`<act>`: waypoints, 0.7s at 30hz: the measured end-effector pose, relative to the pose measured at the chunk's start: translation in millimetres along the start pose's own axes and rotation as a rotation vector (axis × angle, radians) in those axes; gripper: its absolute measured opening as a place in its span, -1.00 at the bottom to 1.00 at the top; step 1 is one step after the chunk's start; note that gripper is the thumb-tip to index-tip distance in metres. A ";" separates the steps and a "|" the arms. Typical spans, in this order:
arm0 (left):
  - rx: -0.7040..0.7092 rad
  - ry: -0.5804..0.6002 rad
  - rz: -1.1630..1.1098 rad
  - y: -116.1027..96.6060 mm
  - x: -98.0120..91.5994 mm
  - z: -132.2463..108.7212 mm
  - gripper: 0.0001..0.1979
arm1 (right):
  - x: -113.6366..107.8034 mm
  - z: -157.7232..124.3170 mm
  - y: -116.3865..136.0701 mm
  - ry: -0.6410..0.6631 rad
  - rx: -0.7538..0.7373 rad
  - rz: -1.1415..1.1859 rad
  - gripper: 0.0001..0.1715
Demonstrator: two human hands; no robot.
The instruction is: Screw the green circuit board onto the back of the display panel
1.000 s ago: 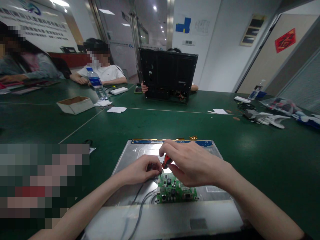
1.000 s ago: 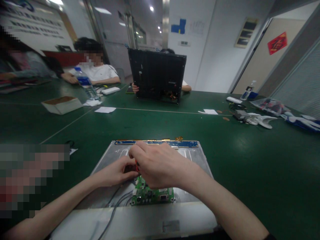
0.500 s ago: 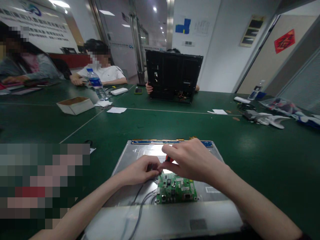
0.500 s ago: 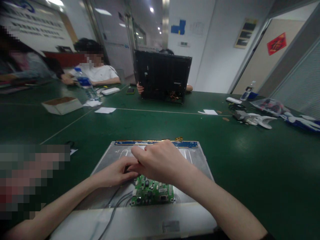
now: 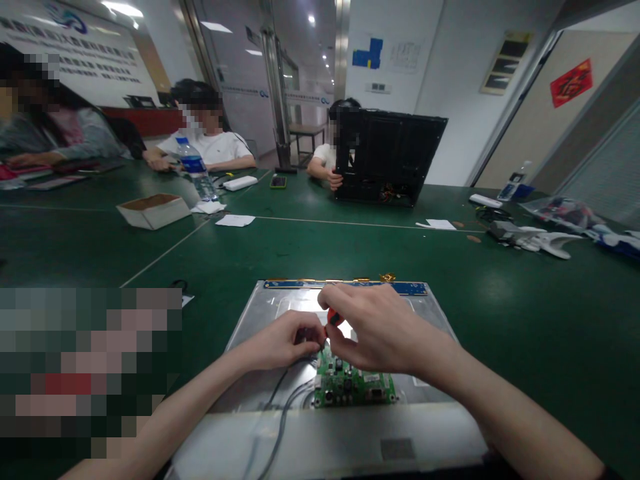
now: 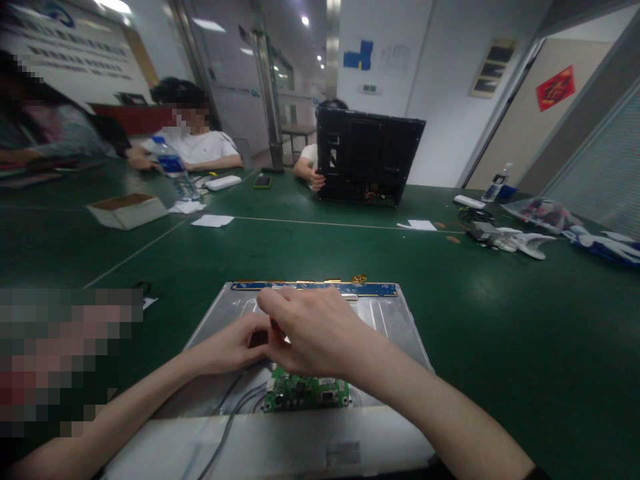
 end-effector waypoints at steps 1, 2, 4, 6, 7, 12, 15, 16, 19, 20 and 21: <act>0.004 -0.006 0.003 -0.5 -0.8 0.2 -0.93 | -0.1 0.0 -0.7 -0.001 -0.001 0.002 -0.89; 0.010 -0.007 0.004 -1.2 -1.3 0.5 -0.94 | 0.4 0.2 -1.7 -0.004 0.005 -0.001 -0.89; 0.031 0.005 -0.004 -3.2 -1.5 1.0 -0.94 | 2.4 1.2 -4.9 -0.016 0.050 -0.015 -0.80; 0.043 0.028 -0.023 -4.3 -0.5 1.3 -0.93 | 4.9 2.6 -8.0 -0.026 0.102 -0.047 -0.72; 0.040 0.037 -0.033 -4.0 0.1 1.2 -0.92 | 5.9 3.3 -8.8 -0.027 0.116 -0.067 -0.71; -0.004 0.021 -0.014 -0.4 0.5 0.3 -0.90 | 2.8 3.7 -5.8 -0.006 0.059 -0.041 -0.90; -0.004 0.024 -0.004 -1.1 0.6 0.5 -0.89 | -1.4 1.3 -3.9 0.022 -0.005 0.005 -0.86; -0.006 0.018 0.000 -1.5 0.1 0.6 -0.89 | -2.3 0.6 -3.2 0.029 -0.029 0.011 -0.87; -0.009 0.005 0.011 -2.9 -1.7 1.0 -0.89 | -3.2 -0.3 -3.4 0.029 -0.045 -0.018 -0.80; -0.006 0.016 0.007 -3.4 -1.5 1.0 -0.89 | -2.8 0.1 -4.9 0.027 -0.015 -0.048 -0.74; -0.004 0.030 -0.003 -3.8 -0.9 1.0 -0.90 | -2.4 0.6 -7.1 0.024 0.031 -0.087 -0.70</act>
Point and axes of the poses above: each hand's wrist, its own z-axis towards the middle knuckle, its own x-axis out of the palm, y = z × x, the point moved 5 cm from there along z, towards the middle knuckle, and after that the axes turned 7 degrees about x, right-handed, at the moved point
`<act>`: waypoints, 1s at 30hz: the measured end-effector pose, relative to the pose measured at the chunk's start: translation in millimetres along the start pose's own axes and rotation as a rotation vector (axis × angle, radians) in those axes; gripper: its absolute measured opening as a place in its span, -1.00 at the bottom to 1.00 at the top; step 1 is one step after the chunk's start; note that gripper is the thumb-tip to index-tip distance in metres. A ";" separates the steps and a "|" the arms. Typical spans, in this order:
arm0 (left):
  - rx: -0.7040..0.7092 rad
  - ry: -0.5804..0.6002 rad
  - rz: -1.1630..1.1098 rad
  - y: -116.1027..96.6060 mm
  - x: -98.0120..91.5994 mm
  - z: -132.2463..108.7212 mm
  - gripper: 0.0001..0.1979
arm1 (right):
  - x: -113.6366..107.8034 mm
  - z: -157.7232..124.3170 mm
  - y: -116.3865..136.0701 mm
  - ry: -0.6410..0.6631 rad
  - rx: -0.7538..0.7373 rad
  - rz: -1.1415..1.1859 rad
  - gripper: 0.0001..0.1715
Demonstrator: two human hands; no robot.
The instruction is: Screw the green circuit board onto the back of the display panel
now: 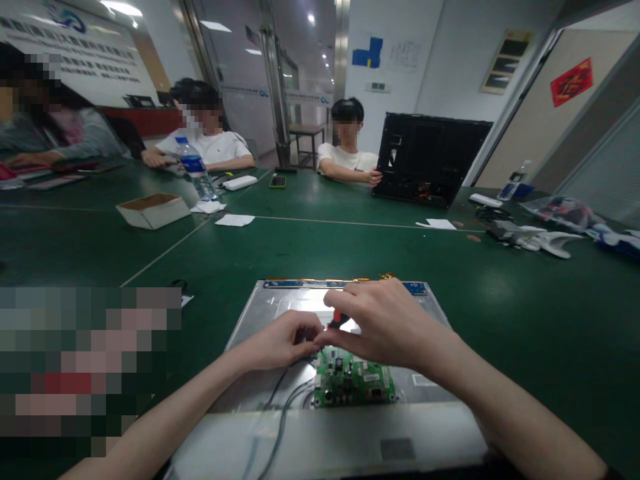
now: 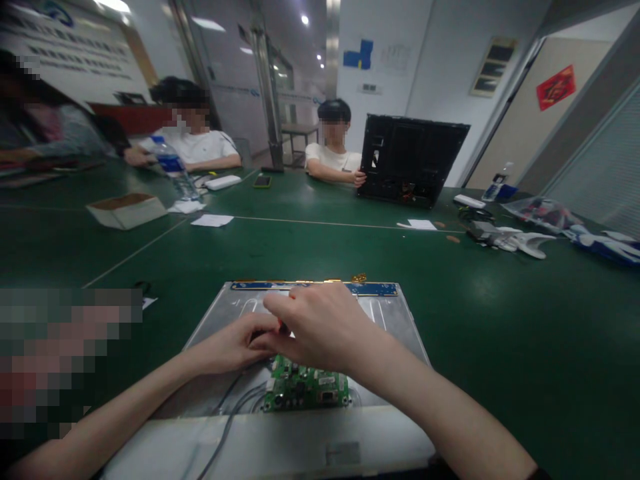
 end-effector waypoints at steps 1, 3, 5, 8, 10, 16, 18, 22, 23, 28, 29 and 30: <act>-0.001 0.014 -0.012 -0.2 0.7 -0.1 -0.90 | 0.6 0.6 -2.5 0.000 0.054 -0.040 -0.69; -0.017 0.020 -0.030 0.2 1.4 -0.5 -0.91 | 1.2 1.1 -6.4 0.006 0.139 -0.090 -0.71; -0.041 0.010 -0.036 0.8 1.4 -1.0 -0.91 | 0.4 0.9 -7.2 0.011 0.149 -0.070 -0.80; -0.053 0.008 -0.032 -0.2 1.1 -1.3 -0.88 | -2.9 -0.9 -5.0 0.019 0.085 0.026 -0.79; -0.041 0.009 -0.027 -1.8 0.2 -0.9 -0.87 | -4.8 -2.3 -3.7 0.020 0.052 0.070 -0.75; -0.017 0.019 -0.029 -0.8 0.4 -1.2 -0.90 | -2.3 0.3 -5.1 0.043 0.136 -0.018 -0.67; -0.018 0.020 -0.046 2.0 1.7 -1.9 -0.88 | -1.8 1.3 -4.8 0.063 0.147 -0.055 -0.73; -0.026 0.040 -0.031 7.0 3.1 -2.1 -0.88 | -5.0 -0.5 0.6 0.068 0.047 0.043 -0.84; -0.024 0.045 -0.026 7.2 3.0 -1.9 -0.88 | -5.7 -1.4 2.0 0.066 0.017 0.072 -0.82; -0.008 0.015 -0.013 2.4 -0.4 -0.6 -0.86 | -4.7 -1.7 3.4 0.053 -0.002 0.085 -0.69; -0.008 0.013 -0.015 1.6 -0.5 -0.7 -0.84 | -4.1 -1.0 2.7 0.053 0.019 0.070 -0.67; -0.008 0.012 -0.018 1.2 -0.3 -0.9 -0.83 | -3.6 -0.3 1.8 0.056 0.040 0.054 -0.67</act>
Point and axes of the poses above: each hand's wrist, its own z-axis towards the middle knuckle, its own x-axis out of the palm, y = z × x, the point moved 5 cm from there along z, towards the middle knuckle, and after that the axes turned 7 degrees about x, right-handed, at the moved point
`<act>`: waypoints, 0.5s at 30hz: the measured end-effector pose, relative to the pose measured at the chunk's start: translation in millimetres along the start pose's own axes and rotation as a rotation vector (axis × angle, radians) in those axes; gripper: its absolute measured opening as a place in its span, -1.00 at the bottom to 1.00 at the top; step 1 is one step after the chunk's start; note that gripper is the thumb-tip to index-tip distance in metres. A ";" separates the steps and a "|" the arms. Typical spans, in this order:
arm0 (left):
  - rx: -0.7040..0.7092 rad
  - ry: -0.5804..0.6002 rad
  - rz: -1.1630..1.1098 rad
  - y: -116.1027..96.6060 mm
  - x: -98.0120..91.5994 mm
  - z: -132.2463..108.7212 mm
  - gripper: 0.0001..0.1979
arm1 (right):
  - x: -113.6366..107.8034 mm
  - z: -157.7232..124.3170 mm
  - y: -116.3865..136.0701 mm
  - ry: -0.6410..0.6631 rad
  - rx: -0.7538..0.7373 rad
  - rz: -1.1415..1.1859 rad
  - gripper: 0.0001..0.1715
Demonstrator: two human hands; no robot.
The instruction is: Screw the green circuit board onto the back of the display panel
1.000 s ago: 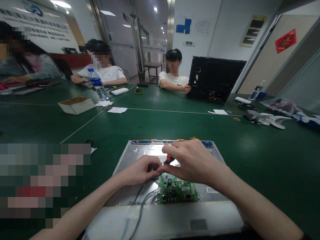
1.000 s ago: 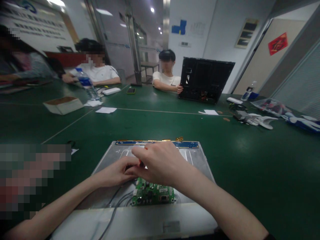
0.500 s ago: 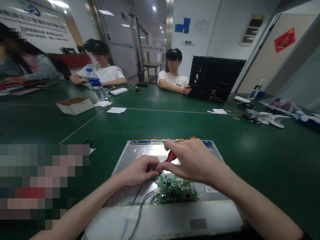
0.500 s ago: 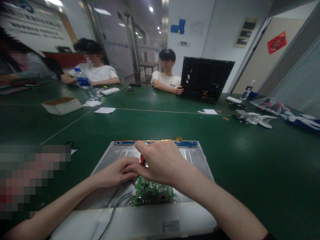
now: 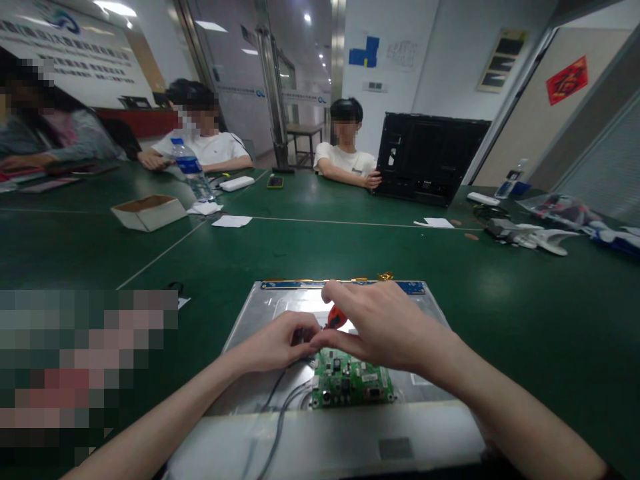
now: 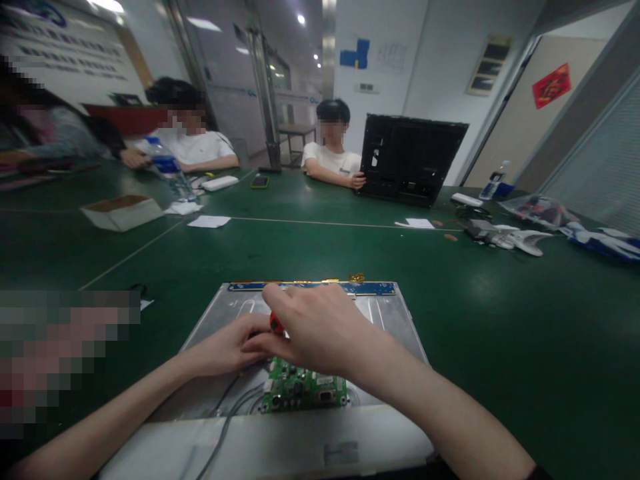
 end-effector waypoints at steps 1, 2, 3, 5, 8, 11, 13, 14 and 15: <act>0.000 -0.001 -0.004 0.0 0.2 -0.2 -0.83 | 0.3 0.5 -0.7 0.003 0.018 -0.013 -0.70; -0.001 -0.003 -0.007 0.3 0.5 -0.5 -0.84 | 0.5 0.7 -1.1 0.007 0.028 -0.019 -0.75; -0.002 -0.006 -0.011 0.9 0.7 -0.7 -0.84 | 0.3 0.6 -0.9 0.007 0.025 -0.019 -0.79; -0.007 -0.005 -0.019 1.9 1.3 -0.9 -0.85 | -1.0 -0.6 0.6 -0.006 -0.010 0.002 -0.80; -0.016 0.003 -0.025 1.6 1.7 -0.3 -0.85 | -2.0 -2.7 3.4 -0.010 -0.078 0.037 -0.76; -0.013 -0.004 -0.023 -0.7 0.5 1.1 -0.81 | -0.6 -2.1 2.9 0.002 -0.081 0.038 -0.74; -0.004 0.003 -0.025 -2.2 0.3 1.7 -0.80 | 0.8 -0.7 1.2 0.000 -0.051 0.007 -0.69; 0.000 0.005 -0.028 -2.5 0.3 1.8 -0.81 | 1.5 -0.1 0.4 -0.002 -0.040 -0.013 -0.71; 0.002 0.002 -0.030 -2.4 0.2 1.6 -0.83 | 2.1 0.2 0.0 -0.005 -0.035 -0.029 -0.75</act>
Point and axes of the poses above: each hand's wrist, its own z-axis towards the middle knuckle, its own x-axis out of the palm, y = z × x, the point moved 5 cm from there along z, towards the middle knuckle, and after that the axes turned 7 degrees about x, right-handed, at the moved point
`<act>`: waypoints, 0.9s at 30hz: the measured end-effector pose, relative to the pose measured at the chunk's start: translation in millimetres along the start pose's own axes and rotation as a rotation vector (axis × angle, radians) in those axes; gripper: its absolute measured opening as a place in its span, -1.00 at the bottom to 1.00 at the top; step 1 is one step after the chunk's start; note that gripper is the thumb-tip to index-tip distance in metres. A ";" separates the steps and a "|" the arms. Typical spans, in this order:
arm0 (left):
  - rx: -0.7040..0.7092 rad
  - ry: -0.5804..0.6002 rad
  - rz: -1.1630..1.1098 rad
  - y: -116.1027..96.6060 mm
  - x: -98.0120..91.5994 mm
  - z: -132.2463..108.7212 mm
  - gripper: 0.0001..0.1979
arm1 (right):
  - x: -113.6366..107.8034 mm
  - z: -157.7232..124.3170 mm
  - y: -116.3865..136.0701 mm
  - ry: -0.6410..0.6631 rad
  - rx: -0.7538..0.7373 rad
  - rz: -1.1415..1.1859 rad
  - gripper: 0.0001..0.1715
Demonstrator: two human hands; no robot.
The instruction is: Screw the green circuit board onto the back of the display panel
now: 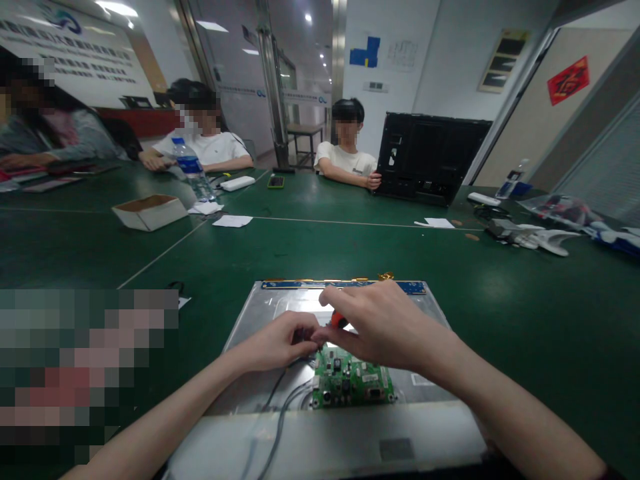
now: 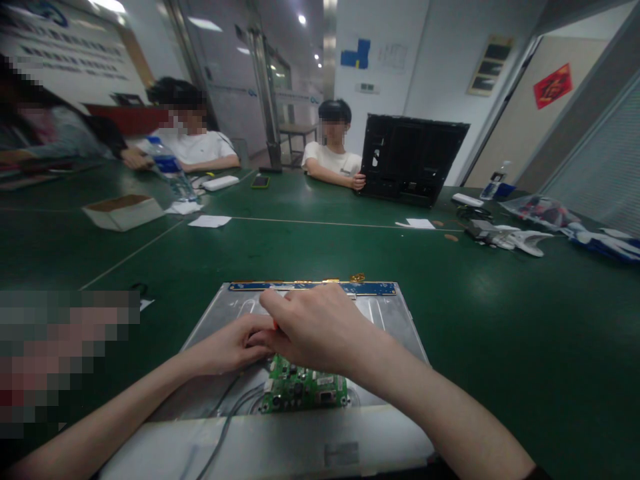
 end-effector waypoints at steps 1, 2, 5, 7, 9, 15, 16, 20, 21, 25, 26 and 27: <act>-0.001 -0.006 -0.001 0.4 -0.1 -0.3 -0.85 | 0.4 0.0 0.1 -0.005 -0.004 -0.009 -0.79; -0.002 -0.012 0.000 0.9 -0.1 -0.6 -0.86 | 0.4 -0.3 0.6 -0.012 -0.014 -0.010 -0.83; -0.014 -0.013 0.007 2.7 0.9 -1.4 -0.86 | -0.3 -2.4 3.0 -0.020 -0.062 0.025 -0.81; -0.023 -0.010 0.006 3.0 1.6 -1.5 -0.85 | -0.9 -3.4 3.8 -0.010 -0.079 0.044 -0.79; -0.028 -0.014 -0.005 1.9 1.5 -1.2 -0.84 | -1.4 -3.1 2.9 -0.003 -0.068 0.045 -0.76; -0.004 0.005 -0.013 -1.8 1.3 -0.8 -0.82 | 0.5 0.9 -2.1 0.016 0.037 -0.072 -0.73; -0.002 -0.008 -0.005 -1.3 0.7 -1.0 -0.82 | 0.3 0.8 -1.4 0.011 0.033 -0.074 -0.78; -0.013 -0.017 -0.003 1.3 1.4 -1.2 -0.86 | -3.3 -2.0 3.3 -0.031 -0.034 0.003 -0.86; -0.011 -0.013 -0.012 1.2 1.7 -1.0 -0.86 | -4.1 -2.5 3.7 -0.036 -0.045 0.018 -0.85; 0.006 0.006 -0.002 -1.6 1.2 -0.4 -0.84 | -2.3 -1.0 0.0 -0.008 -0.006 0.006 -0.71; 0.006 0.008 0.007 -2.1 1.0 -0.5 -0.84 | -1.0 -0.2 -1.1 0.004 0.011 -0.011 -0.70; 0.005 0.008 0.012 -2.3 0.9 -0.7 -0.85 | 0.0 0.4 -1.8 0.011 0.022 -0.026 -0.71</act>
Point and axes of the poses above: each hand's wrist, its own z-axis towards the middle knuckle, its own x-axis out of the palm, y = z × x, the point moved 5 cm from there along z, towards the middle knuckle, and after that the axes turned 7 degrees about x, right-handed, at the moved point
